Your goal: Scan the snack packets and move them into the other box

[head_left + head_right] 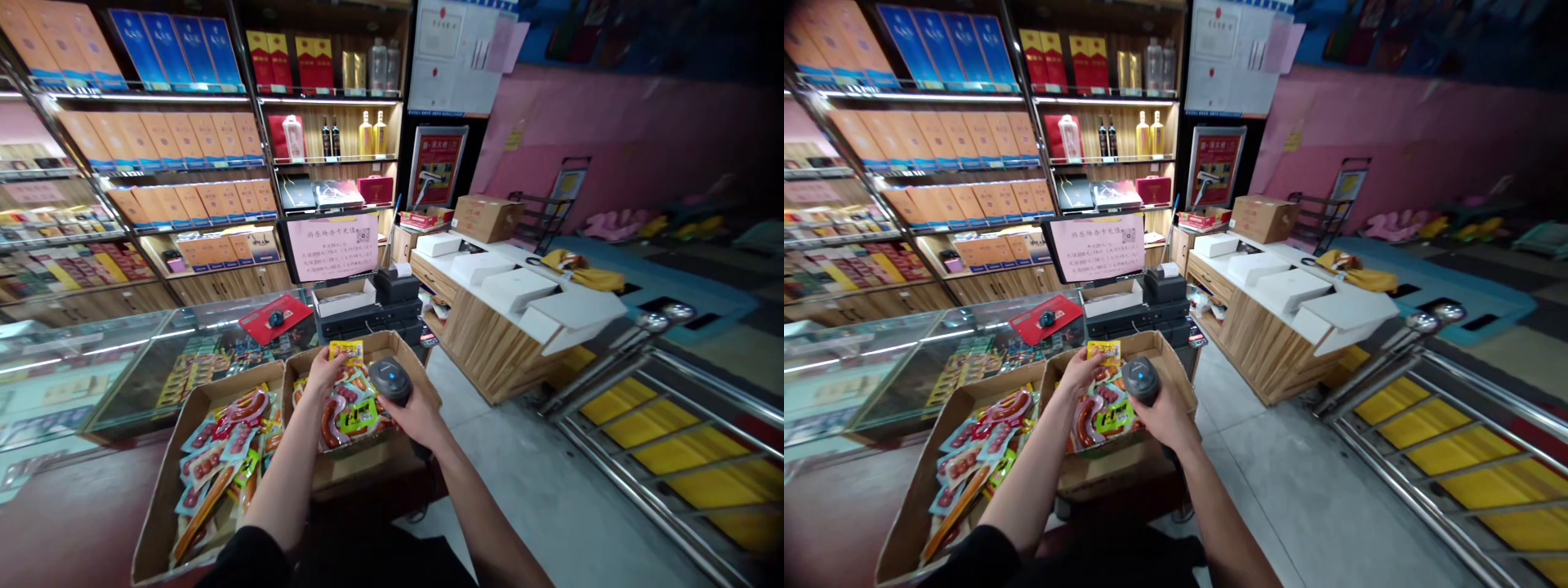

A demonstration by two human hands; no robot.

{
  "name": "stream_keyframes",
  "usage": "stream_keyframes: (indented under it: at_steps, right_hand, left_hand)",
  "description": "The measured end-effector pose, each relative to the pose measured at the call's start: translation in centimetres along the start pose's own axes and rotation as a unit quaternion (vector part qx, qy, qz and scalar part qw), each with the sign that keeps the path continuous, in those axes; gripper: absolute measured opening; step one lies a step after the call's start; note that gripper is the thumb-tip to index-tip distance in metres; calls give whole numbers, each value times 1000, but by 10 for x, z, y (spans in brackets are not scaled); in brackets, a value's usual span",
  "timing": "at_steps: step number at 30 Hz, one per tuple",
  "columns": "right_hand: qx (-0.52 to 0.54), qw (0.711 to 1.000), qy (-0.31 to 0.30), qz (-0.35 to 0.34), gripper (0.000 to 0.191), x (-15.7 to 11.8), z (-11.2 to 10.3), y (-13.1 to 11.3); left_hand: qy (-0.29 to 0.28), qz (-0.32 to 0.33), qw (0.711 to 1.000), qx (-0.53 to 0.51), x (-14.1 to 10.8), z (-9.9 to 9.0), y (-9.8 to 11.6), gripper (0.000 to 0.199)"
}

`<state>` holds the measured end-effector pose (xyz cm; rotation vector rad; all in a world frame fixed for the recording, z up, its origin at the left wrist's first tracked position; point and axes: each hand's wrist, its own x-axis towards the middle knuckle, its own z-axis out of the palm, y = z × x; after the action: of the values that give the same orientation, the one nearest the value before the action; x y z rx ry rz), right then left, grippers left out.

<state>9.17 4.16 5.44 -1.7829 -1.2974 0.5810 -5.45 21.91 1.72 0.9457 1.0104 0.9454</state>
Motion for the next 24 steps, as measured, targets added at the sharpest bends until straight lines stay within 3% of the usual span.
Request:
stream_keyframes:
  at_steps: [5, 15, 20, 24]
  right_hand:
    - [18, 1000, -10, -1, 26, -1, 1, -2]
    - [24, 999, 10, -31, 25, -5, 1, -3]
    - [14, 1000, 5, -10, 26, -7, 1, -1]
    - [-1, 1000, 0, 7, 29, -3, 3, -1]
  left_hand:
    - [-13, 50, 998, 23, -6, 0, 4, 41]
    - [-35, 72, 997, 18, -11, -4, 4, 48]
    - [-45, 66, 997, 19, -14, -3, 4, 50]
    - [-20, 75, 997, 20, -17, -17, 5, 52]
